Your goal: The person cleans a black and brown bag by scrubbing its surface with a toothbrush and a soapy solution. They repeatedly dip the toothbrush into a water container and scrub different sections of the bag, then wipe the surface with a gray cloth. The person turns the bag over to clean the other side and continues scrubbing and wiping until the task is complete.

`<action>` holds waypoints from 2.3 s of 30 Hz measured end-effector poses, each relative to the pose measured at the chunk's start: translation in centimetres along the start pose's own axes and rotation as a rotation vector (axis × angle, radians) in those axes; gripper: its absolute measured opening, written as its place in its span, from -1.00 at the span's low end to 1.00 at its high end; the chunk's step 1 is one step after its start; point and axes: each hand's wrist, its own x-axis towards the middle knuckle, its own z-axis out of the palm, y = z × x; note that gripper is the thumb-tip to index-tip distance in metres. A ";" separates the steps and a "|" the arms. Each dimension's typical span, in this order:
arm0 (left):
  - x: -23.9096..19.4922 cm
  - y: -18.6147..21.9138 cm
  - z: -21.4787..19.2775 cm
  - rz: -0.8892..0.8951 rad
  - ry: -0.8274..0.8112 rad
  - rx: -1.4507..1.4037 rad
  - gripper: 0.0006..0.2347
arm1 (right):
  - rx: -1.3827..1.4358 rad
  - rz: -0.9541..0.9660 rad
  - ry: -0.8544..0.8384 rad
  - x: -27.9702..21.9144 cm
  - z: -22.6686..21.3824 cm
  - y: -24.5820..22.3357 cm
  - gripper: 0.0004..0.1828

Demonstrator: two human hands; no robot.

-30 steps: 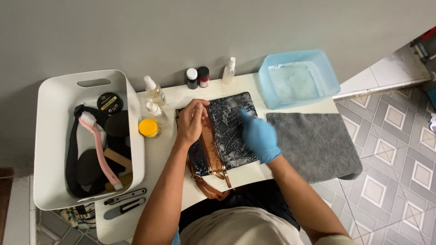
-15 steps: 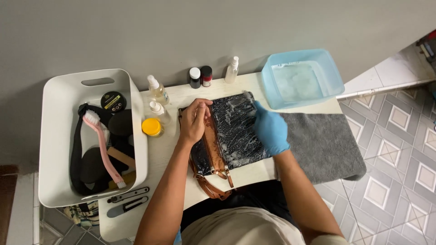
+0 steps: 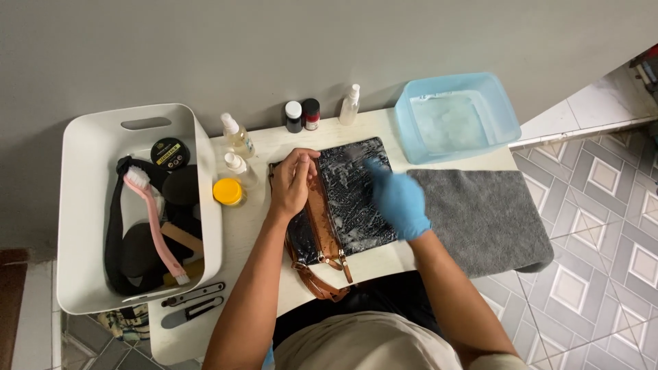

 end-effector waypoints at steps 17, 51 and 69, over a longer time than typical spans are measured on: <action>0.2 -0.2 0.1 0.019 -0.001 0.016 -0.68 | 0.105 -0.075 -0.021 2.2 4.0 1.4 -0.52; 0.1 0.4 -0.2 0.024 -0.002 0.020 -0.65 | -0.023 0.000 0.004 -1.5 0.2 5.4 -0.43; 0.0 0.5 -0.2 0.027 -0.019 0.016 -0.67 | -0.083 0.132 -0.107 -6.5 -0.4 6.1 -0.47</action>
